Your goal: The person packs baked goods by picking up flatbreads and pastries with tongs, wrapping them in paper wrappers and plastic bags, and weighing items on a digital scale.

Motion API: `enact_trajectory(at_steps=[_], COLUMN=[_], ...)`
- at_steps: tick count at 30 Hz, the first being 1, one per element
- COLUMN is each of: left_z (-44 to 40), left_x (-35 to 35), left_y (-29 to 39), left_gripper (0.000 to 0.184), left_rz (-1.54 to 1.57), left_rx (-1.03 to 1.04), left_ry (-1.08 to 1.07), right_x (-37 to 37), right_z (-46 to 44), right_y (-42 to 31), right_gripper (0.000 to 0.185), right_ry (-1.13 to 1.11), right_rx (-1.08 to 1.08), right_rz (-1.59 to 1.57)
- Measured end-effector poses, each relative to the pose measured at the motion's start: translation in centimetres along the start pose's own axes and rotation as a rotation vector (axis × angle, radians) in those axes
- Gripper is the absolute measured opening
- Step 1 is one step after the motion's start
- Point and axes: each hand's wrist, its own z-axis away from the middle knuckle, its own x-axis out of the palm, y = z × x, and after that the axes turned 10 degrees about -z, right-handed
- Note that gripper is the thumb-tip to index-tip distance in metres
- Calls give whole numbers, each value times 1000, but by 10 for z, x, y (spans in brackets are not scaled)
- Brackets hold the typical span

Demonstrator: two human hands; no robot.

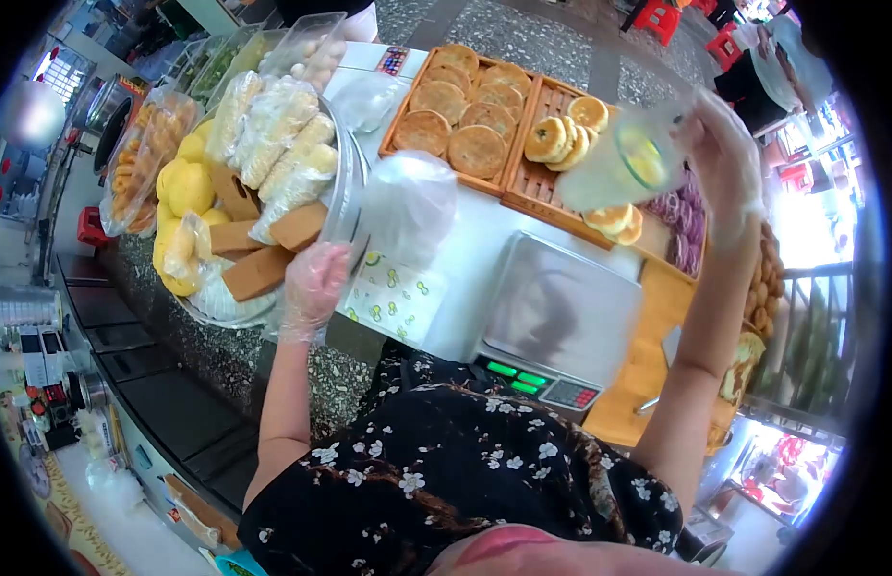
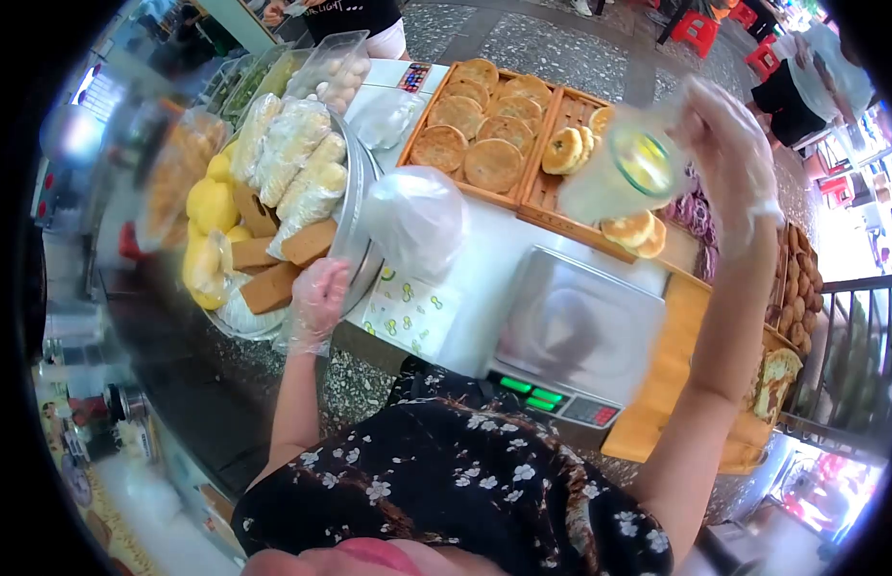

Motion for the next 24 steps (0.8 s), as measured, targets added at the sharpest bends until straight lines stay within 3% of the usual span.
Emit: enact_trajectory(at_steps=[2, 4, 6, 8, 10, 14, 16, 17, 21, 24], left_z=[-14, -20, -28, -31, -34, -45, -44, -42, -49, -62], left_x=[4, 7, 7, 8, 15, 14, 16, 16, 9, -11], left_y=[-28, -55, -68, -81, -96, -100, -102, -104, -105, -108], left_gripper=[17, 26, 30, 33, 46, 66, 78, 85, 99, 96], left_rz=[3, 122, 334, 621, 864, 1106, 1344, 1481, 1817, 1878], left_rx=[155, 257, 293, 213, 142, 101, -86, -198, -351, -427], left_ry=[-122, -294, -469, -540, -571, -533, -509, -592, -737, -765], right_x=[63, 132, 179, 259, 296, 371, 396, 409, 437, 449], right_z=[-37, -83, -133, -158, -209, -277, -311, -326, -359, -370], right_y=[20, 36, 68, 88, 144, 221, 261, 281, 328, 351], right_gripper=[17, 12, 14, 17, 21, 33, 35, 34, 33, 33], right_ry=[-88, -66, -244, -54, -174, -147, -203, -174, -217, -233], right_rx=[-286, -149, -643, -5, -39, 54, 19, -95, -124, -118], right_rz=[244, 62, 936, 216, 327, 547, 708, 860, 1036, 1089])
